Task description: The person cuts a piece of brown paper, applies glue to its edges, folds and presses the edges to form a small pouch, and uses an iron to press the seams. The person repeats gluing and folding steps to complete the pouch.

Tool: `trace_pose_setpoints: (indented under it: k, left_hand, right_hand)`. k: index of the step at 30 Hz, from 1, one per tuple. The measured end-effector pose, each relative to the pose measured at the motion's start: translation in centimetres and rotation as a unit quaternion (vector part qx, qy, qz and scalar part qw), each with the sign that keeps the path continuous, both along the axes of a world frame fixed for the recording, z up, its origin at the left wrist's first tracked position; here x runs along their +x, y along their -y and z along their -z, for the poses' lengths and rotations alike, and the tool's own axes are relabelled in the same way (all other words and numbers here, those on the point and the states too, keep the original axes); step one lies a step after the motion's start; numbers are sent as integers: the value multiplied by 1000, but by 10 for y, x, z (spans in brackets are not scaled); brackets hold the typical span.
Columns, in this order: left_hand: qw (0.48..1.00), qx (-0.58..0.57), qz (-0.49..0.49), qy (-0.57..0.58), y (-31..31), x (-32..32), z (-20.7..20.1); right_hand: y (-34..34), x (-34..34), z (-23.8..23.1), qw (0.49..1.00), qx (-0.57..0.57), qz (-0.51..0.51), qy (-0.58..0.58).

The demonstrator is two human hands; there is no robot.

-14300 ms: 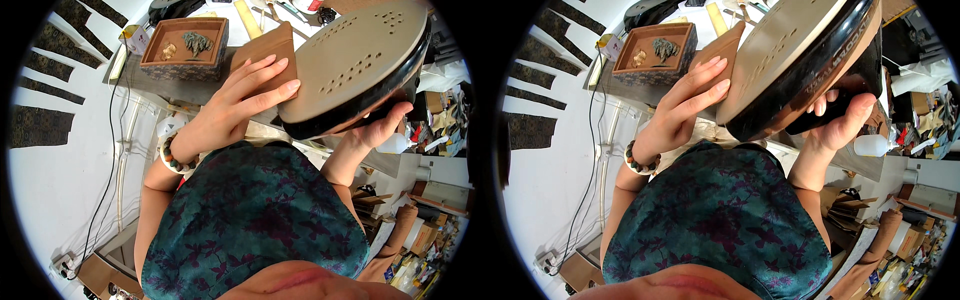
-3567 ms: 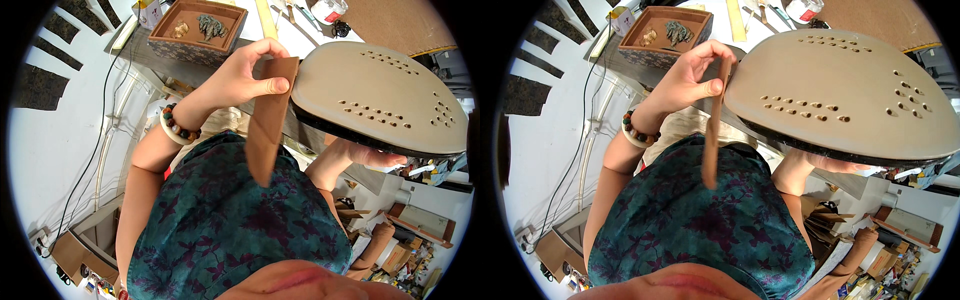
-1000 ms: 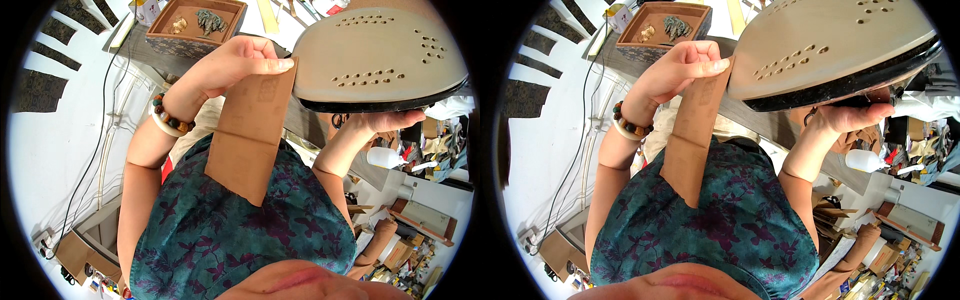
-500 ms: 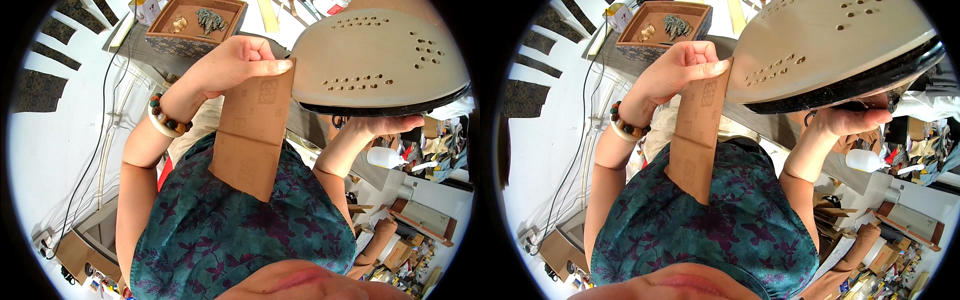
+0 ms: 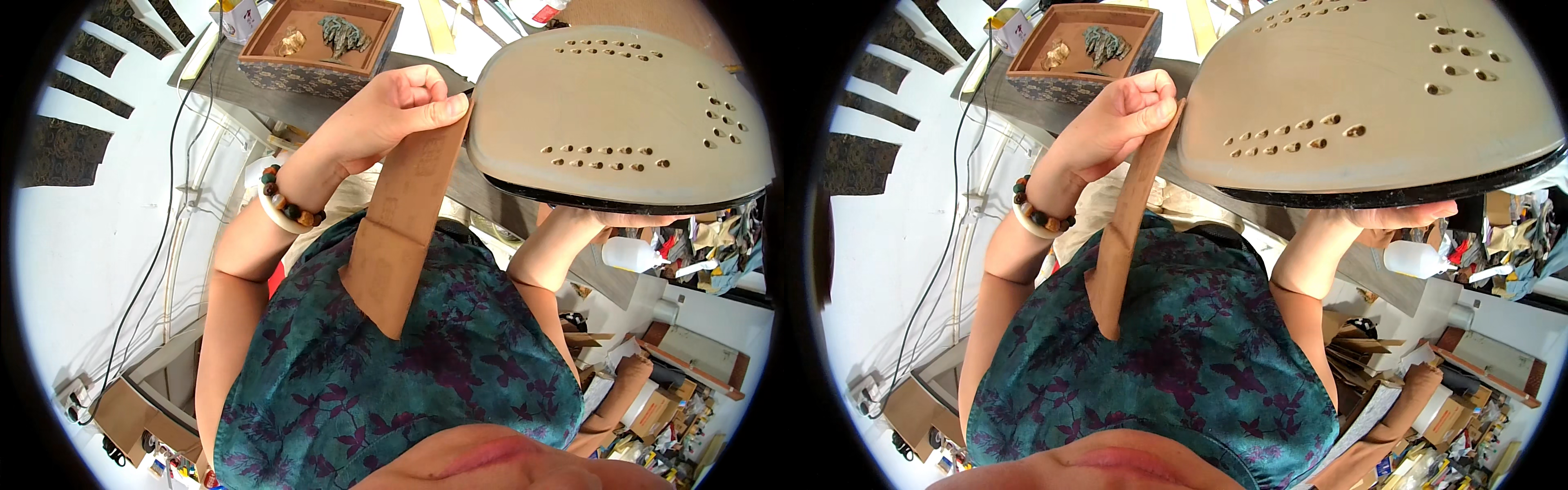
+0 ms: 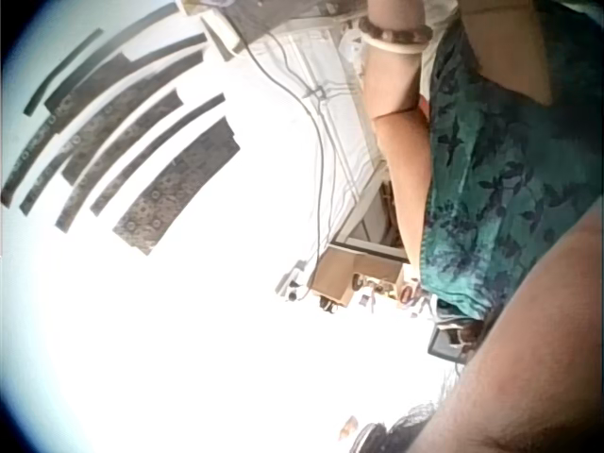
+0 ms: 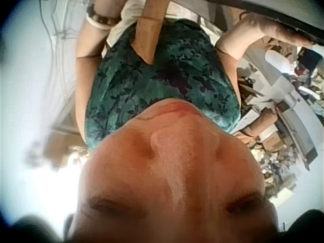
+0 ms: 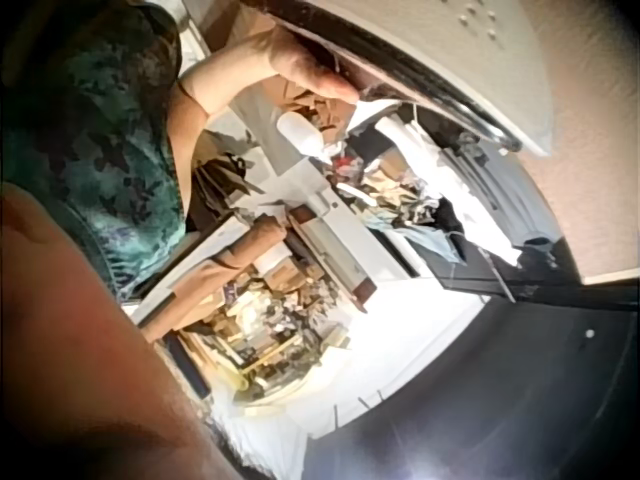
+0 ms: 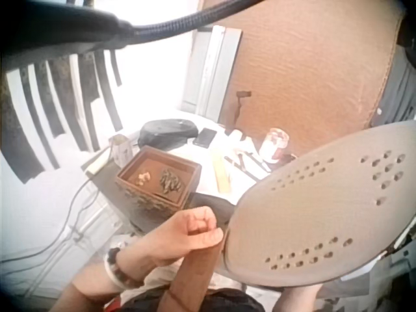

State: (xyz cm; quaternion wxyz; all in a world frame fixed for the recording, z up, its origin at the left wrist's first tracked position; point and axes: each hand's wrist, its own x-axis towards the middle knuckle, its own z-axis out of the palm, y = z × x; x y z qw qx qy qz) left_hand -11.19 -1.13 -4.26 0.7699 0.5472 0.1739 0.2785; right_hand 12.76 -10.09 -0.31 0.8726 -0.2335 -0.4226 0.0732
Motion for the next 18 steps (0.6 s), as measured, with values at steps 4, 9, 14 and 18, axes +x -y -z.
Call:
trace_pose_setpoints:
  k: [4,9,14,18]
  left_hand:
    - [1000,2,-8,16,5,3,-2]
    - [999,6,-24,25,8,3,-4]
    - [999,-1,-38,8,10,3,-7]
    - [997,50,-62,19,10,5,-1]
  right_hand:
    - [8,-6,1,1000,4,10,-2]
    - [8,-9,0,1000,8,11,-7]
    - [11,-11,0,1000,19,12,-8]
    - [11,-15,-1,999,29,10,-14]
